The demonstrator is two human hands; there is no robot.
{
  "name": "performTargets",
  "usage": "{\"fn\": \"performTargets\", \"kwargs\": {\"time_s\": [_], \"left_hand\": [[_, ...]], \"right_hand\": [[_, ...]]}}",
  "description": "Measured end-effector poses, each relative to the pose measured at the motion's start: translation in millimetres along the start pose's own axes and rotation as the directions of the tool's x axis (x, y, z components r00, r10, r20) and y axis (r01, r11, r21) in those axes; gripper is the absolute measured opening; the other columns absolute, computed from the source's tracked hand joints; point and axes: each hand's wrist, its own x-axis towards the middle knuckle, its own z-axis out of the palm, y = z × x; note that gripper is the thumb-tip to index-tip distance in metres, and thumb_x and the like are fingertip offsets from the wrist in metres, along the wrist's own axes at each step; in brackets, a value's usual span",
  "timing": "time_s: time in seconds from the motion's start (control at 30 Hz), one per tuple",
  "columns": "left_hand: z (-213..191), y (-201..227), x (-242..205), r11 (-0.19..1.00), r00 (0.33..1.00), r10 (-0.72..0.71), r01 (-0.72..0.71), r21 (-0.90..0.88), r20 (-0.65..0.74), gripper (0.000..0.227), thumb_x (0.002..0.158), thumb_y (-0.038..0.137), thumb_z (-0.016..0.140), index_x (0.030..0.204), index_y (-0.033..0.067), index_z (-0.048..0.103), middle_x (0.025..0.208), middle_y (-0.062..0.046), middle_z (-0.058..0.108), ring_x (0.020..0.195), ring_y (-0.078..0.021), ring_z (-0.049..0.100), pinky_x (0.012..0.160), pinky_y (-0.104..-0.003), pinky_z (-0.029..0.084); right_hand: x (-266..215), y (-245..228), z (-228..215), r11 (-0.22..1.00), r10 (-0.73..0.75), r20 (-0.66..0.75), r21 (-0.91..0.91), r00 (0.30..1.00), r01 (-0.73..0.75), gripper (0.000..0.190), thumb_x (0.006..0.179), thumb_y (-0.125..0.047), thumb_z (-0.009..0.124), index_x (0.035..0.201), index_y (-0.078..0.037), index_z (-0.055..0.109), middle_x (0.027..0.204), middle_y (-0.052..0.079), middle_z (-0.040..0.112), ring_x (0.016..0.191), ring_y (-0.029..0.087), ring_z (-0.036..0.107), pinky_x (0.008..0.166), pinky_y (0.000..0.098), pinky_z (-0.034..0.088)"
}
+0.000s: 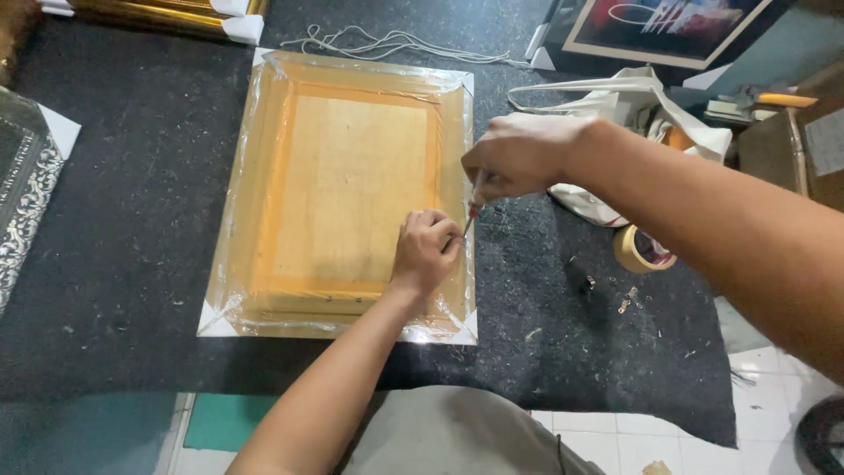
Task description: Fastening hardware to a wooden frame using a manual screwdriver and screws.
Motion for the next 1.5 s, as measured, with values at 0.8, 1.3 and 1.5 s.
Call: {"fn": "performTargets", "kwargs": {"time_s": [0.8,1.3,1.5], "left_hand": [[-4.9,43.1,-16.3,0.940,0.958,-0.228,0.264,0.215,-0.176,0.008,0.074,0.032,0.064,0.078,0.0271,0.059,0.108,0.003,0.049,0.121,-0.0266,0.036,0.098,-0.057,0.021],[-94.5,-16.3,-77.6,0.933,0.990,-0.123,0.092,0.349,0.068,0.012,0.073,0.035,0.063,0.084,0.0332,0.058,0.116,0.008,0.048,0.125,-0.0223,0.033,0.102,-0.057,0.022],[-149.4,-40.5,-101.9,0.900,0.981,-0.050,-0.038,0.435,0.189,0.004,0.082,0.037,0.054,0.085,0.0344,0.057,0.117,0.007,0.049,0.125,-0.0242,0.034,0.101,-0.053,0.025]], "right_hand": [[0.8,34.9,-4.2,0.829,-0.498,0.101,-0.235,0.861,0.507,0.024,0.076,-0.026,0.050,0.095,-0.036,0.061,0.071,0.002,0.060,0.076,0.022,0.059,0.063,0.0378,0.048],[-4.8,-85.9,-15.7,0.932,-0.337,0.106,-0.102,0.935,0.348,0.016,0.079,-0.023,0.052,0.087,-0.015,0.063,0.073,0.009,0.062,0.076,0.026,0.065,0.068,0.0352,0.052],[22.3,-122.8,8.4,0.927,-0.317,0.009,-0.206,0.948,0.312,0.027,0.075,-0.029,0.050,0.101,-0.023,0.052,0.077,0.005,0.060,0.080,0.026,0.063,0.074,0.0412,0.051]]}}
